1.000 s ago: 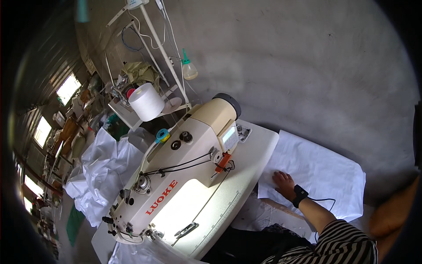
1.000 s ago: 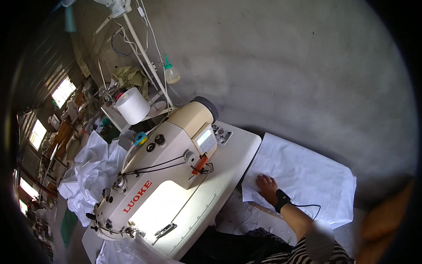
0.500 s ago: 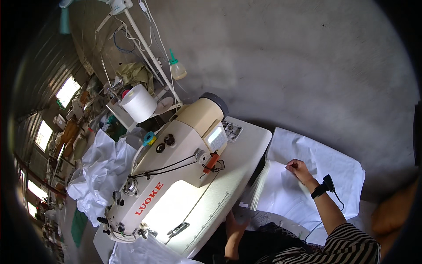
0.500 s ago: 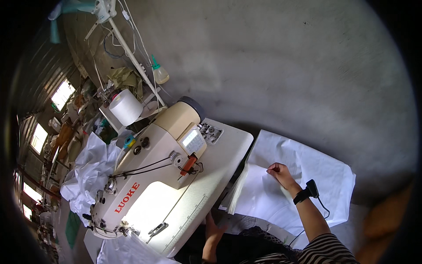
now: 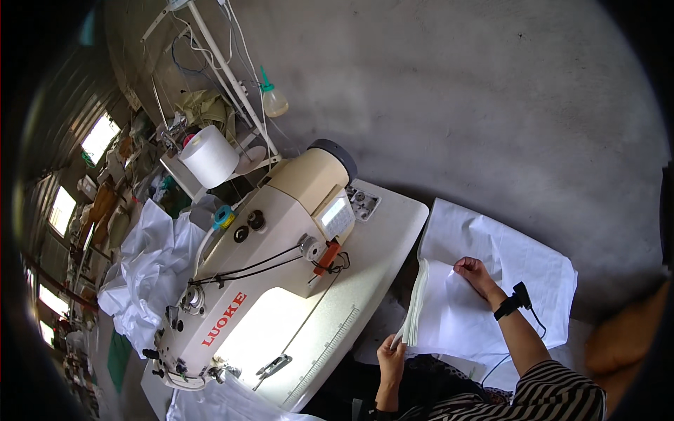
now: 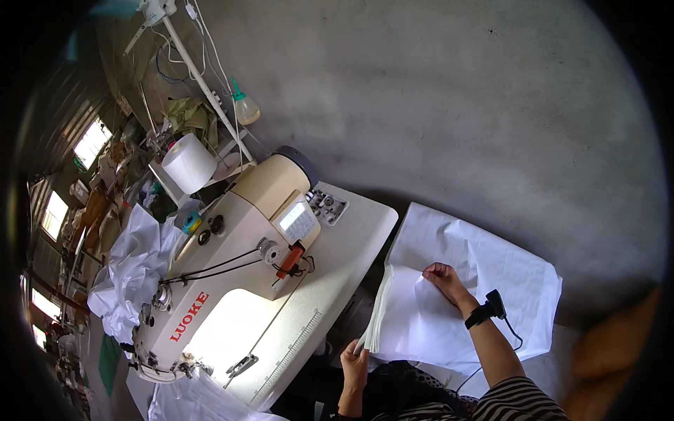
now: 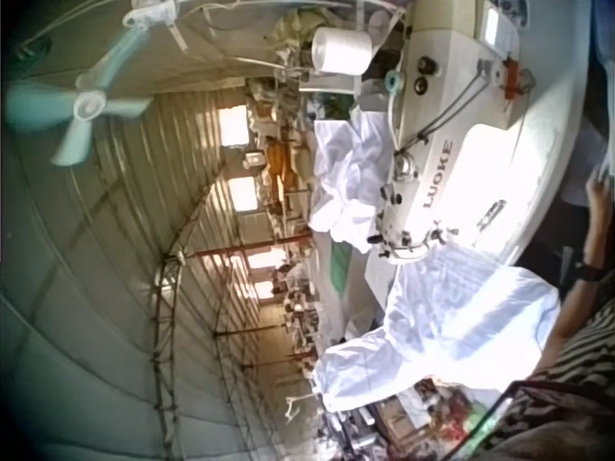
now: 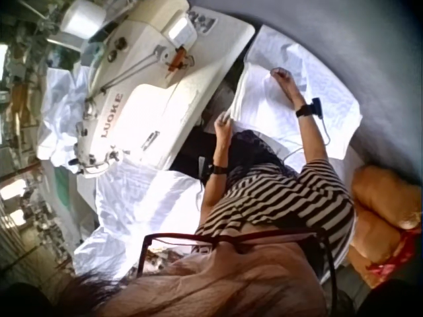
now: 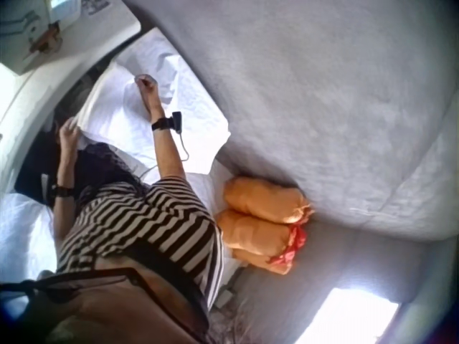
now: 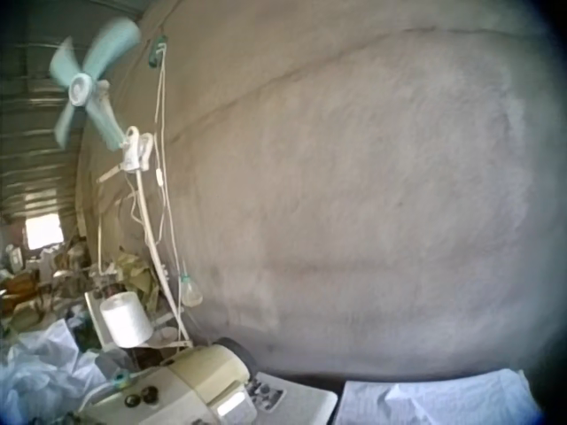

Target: The recorder is sewing large white plastic or fabric bags using an industrial sewing machine.

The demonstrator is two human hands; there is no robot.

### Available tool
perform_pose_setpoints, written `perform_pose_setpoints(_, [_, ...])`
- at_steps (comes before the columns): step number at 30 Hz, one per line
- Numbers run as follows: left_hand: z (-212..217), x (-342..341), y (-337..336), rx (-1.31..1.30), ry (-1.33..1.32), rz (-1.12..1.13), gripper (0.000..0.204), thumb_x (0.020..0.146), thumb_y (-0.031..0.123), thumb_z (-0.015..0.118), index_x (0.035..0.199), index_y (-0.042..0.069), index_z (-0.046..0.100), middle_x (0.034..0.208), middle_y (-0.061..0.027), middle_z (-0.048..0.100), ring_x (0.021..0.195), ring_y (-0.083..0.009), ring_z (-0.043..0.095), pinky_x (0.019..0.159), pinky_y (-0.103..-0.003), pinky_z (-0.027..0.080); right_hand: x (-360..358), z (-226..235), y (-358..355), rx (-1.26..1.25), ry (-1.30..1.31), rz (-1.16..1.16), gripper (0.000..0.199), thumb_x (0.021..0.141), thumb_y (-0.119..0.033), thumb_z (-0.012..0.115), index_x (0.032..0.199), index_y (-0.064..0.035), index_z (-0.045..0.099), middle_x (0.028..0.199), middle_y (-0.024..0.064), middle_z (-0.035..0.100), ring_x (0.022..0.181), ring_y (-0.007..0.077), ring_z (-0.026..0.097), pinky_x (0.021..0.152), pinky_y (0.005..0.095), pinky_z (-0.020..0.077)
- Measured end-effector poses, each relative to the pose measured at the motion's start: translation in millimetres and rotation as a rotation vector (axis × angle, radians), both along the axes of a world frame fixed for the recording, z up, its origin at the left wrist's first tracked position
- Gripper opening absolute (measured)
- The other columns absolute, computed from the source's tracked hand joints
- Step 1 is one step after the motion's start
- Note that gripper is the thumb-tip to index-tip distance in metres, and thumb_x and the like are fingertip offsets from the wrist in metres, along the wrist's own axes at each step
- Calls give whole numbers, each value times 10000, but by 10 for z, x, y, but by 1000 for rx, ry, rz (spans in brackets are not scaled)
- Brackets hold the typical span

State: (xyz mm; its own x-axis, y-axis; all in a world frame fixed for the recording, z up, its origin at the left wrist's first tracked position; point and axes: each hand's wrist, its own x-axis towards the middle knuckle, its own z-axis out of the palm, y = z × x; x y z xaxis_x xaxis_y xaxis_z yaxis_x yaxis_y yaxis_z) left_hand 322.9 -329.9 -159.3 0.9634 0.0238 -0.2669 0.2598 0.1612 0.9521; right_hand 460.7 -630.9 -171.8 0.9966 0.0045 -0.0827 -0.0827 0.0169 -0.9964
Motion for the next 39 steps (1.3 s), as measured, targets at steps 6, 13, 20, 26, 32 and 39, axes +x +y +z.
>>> perform_pose_setpoints(6, [-57, 7, 55, 94, 77, 182, 197, 951, 103, 594, 1060, -50, 653, 749, 11, 580, 649, -71, 496, 555, -237, 391, -178, 347, -69, 81, -3, -31, 121, 984, -182, 600, 980, -65, 568, 835, 63, 664, 782, 140, 672, 770, 305, 577])
perform_pose_setpoints(13, [166, -42, -132, -49, -18, 137, 171, 954, 180, 664, 913, 15, 647, 739, 62, 551, 659, -18, 471, 566, -189, 358, -1101, 952, 1065, -641, -285, 413, 411, 887, -302, 710, 1176, -39, 582, 1156, 117, 626, 1015, 277, 648, 870, 352, 522])
perform_pose_setpoints(20, [236, -49, -69, -66, 37, 230, 193, 954, 173, 662, 990, -16, 657, 842, -6, 647, 745, -56, 567, 672, -204, 446, -1095, 718, 901, -689, -163, 233, 357, 881, -362, 694, 913, -8, 662, 784, 140, 673, 697, 307, 669, 634, 363, 519])
perform_pose_setpoints(26, [127, -91, -6, 108, -117, 282, 251, 898, 24, 660, 1139, -21, 609, 1073, -87, 646, 982, -151, 608, 840, -274, 487, -1014, 790, 884, -836, -292, 236, 474, 813, -483, 741, 823, -14, 667, 664, 145, 627, 582, 311, 628, 547, 371, 482])
perform_pose_setpoints(32, [814, -34, -4, 607, -570, 150, 549, 755, -52, 709, 1268, 46, 537, 1321, -185, 544, 1202, -316, 558, 990, -381, 476, -1091, 760, 815, -409, -89, 206, 398, 851, -364, 745, 824, 18, 638, 623, 179, 550, 504, 311, 508, 509, 376, 417])
perform_pose_setpoints(39, [736, 114, -509, 418, -620, -260, 312, 794, -5, 735, 1079, 33, 615, 1044, -168, 706, 1008, -330, 679, 970, -402, 494, -1188, 973, 816, -53, -280, 211, 568, 993, -507, 476, 913, 36, 625, 672, 52, 549, 634, 113, 481, 554, 285, 398])
